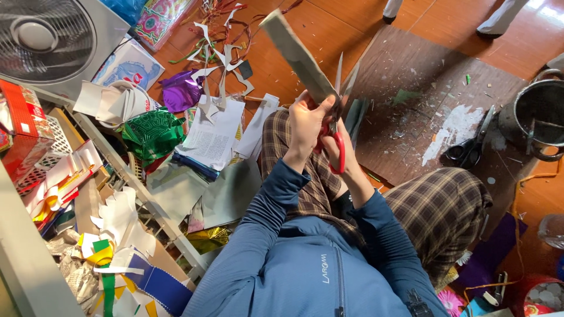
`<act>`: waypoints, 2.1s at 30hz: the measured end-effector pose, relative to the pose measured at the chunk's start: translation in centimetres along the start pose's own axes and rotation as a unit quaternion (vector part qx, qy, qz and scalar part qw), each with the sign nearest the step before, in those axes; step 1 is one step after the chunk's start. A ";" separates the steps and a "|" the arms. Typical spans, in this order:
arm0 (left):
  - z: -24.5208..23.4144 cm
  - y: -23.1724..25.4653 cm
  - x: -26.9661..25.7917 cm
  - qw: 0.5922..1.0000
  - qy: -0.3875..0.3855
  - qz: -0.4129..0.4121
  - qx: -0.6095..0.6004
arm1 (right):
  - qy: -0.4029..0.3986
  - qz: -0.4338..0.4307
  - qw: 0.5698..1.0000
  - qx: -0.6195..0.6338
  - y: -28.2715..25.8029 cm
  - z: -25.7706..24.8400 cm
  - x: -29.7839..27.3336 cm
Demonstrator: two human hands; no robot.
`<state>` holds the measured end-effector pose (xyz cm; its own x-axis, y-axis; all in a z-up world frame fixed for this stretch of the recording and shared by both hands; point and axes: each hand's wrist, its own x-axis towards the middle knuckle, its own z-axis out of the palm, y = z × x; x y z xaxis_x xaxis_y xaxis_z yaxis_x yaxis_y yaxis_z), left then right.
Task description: Cut and shape a piece of grey foam using scissors
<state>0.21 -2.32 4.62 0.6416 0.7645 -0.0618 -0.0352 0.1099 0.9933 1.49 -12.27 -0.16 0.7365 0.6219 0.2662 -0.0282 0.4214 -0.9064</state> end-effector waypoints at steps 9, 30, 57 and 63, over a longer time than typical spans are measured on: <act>-0.8 0.8 1.3 0.998 -0.048 0.039 -0.002 | -0.017 0.019 1.000 0.007 3.1 -2.1 -0.8; -4.8 -0.3 4.8 0.960 -0.202 0.085 0.176 | 0.017 0.095 0.991 -0.095 5.0 -4.0 -2.0; -6.3 -8.4 13.8 0.986 -0.087 0.087 -0.112 | -0.070 0.153 0.984 -0.052 1.4 -3.3 -1.7; -4.2 -6.2 5.6 0.998 -0.046 0.039 -0.024 | -0.021 0.126 0.991 -0.025 2.8 -2.2 -1.7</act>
<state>0.82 3.95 -2.25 0.7026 0.7110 0.0271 -0.1237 0.0846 0.9887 1.66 -13.62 -3.92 0.6813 0.7308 0.0417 -0.1738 0.2168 -0.9606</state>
